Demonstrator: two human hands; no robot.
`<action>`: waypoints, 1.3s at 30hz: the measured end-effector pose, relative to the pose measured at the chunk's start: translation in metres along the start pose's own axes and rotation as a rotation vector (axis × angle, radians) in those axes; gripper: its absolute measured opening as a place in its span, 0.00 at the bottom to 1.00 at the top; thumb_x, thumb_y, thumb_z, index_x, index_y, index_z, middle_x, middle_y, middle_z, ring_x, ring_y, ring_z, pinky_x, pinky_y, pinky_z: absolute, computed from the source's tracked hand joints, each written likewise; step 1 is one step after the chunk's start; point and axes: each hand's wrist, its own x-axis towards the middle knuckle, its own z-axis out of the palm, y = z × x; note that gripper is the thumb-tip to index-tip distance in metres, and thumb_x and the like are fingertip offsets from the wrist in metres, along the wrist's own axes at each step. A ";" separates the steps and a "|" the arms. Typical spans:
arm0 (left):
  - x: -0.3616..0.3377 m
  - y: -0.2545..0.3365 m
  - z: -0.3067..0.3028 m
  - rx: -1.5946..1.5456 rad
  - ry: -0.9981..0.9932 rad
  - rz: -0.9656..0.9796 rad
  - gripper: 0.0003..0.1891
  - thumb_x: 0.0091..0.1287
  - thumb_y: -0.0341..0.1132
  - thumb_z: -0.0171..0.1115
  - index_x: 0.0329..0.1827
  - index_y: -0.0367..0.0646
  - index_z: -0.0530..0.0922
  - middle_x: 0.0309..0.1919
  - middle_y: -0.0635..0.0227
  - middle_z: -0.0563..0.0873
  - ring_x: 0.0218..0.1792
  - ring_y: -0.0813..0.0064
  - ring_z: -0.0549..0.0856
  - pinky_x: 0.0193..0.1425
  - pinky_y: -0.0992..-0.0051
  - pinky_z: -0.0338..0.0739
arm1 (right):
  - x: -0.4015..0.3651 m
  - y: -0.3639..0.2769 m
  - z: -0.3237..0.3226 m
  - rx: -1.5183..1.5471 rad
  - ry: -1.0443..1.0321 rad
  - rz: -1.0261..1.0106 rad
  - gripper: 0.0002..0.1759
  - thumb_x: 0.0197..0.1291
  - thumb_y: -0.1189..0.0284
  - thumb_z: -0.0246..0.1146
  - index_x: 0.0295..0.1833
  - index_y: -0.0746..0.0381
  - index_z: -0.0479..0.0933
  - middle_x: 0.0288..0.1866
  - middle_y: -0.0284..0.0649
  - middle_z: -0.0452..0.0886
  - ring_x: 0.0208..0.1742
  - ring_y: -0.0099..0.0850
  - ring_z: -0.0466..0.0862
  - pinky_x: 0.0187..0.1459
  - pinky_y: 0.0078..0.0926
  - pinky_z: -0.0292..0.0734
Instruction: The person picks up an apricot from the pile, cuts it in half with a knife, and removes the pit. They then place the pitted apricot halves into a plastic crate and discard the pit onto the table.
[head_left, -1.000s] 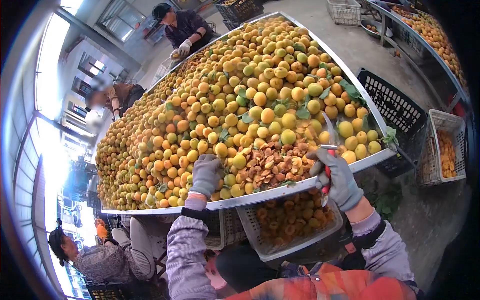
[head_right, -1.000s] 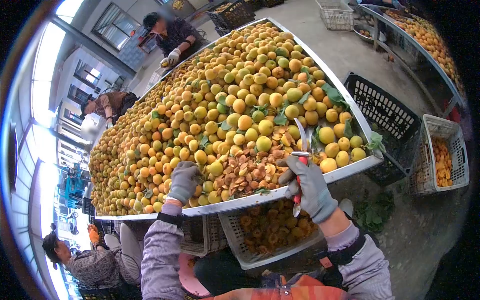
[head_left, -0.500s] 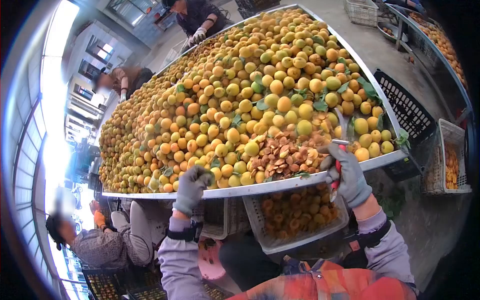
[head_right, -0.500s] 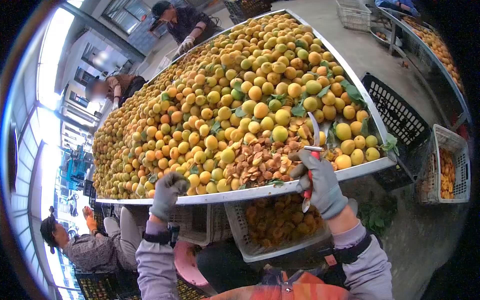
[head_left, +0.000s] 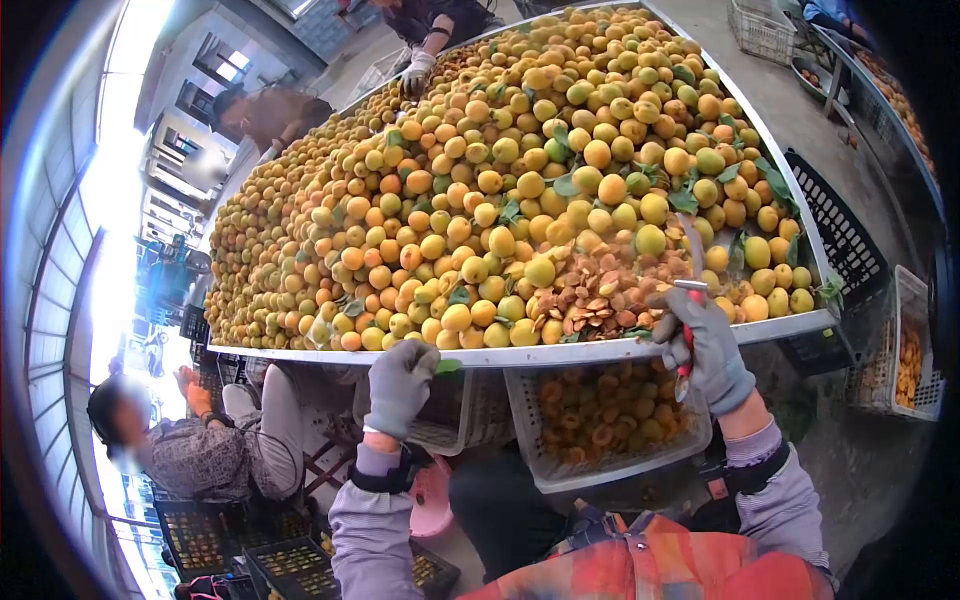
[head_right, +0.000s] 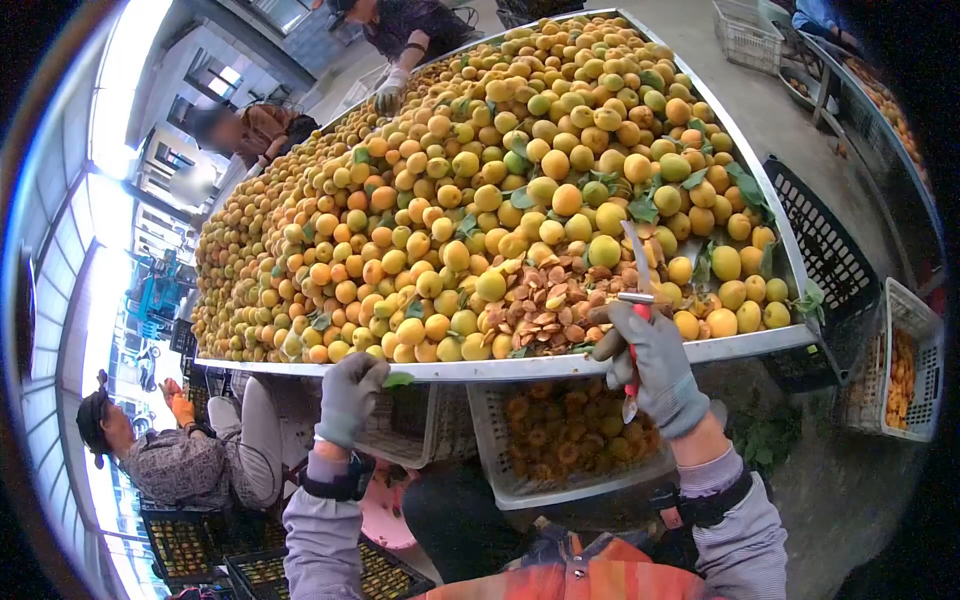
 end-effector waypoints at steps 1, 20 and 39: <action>0.001 0.000 0.002 -0.003 -0.001 0.001 0.14 0.58 0.32 0.63 0.46 0.36 0.79 0.30 0.62 0.84 0.32 0.78 0.82 0.40 0.78 0.76 | 0.000 -0.001 0.002 -0.002 0.002 -0.001 0.18 0.63 0.59 0.54 0.44 0.65 0.75 0.22 0.38 0.76 0.12 0.19 0.66 0.14 0.17 0.65; 0.058 0.027 0.051 0.504 0.046 0.192 0.26 0.49 0.34 0.68 0.55 0.57 0.76 0.56 0.63 0.74 0.58 0.60 0.72 0.60 0.68 0.68 | -0.004 -0.006 0.014 -0.128 -0.034 -0.032 0.18 0.65 0.60 0.53 0.45 0.64 0.76 0.22 0.34 0.75 0.11 0.17 0.65 0.15 0.16 0.64; 0.079 -0.003 0.061 0.580 -0.048 0.291 0.26 0.46 0.41 0.65 0.53 0.55 0.77 0.63 0.66 0.70 0.68 0.56 0.58 0.72 0.66 0.51 | -0.008 0.010 0.027 -0.256 -0.160 0.108 0.20 0.61 0.55 0.56 0.44 0.62 0.77 0.23 0.35 0.78 0.12 0.20 0.72 0.09 0.17 0.63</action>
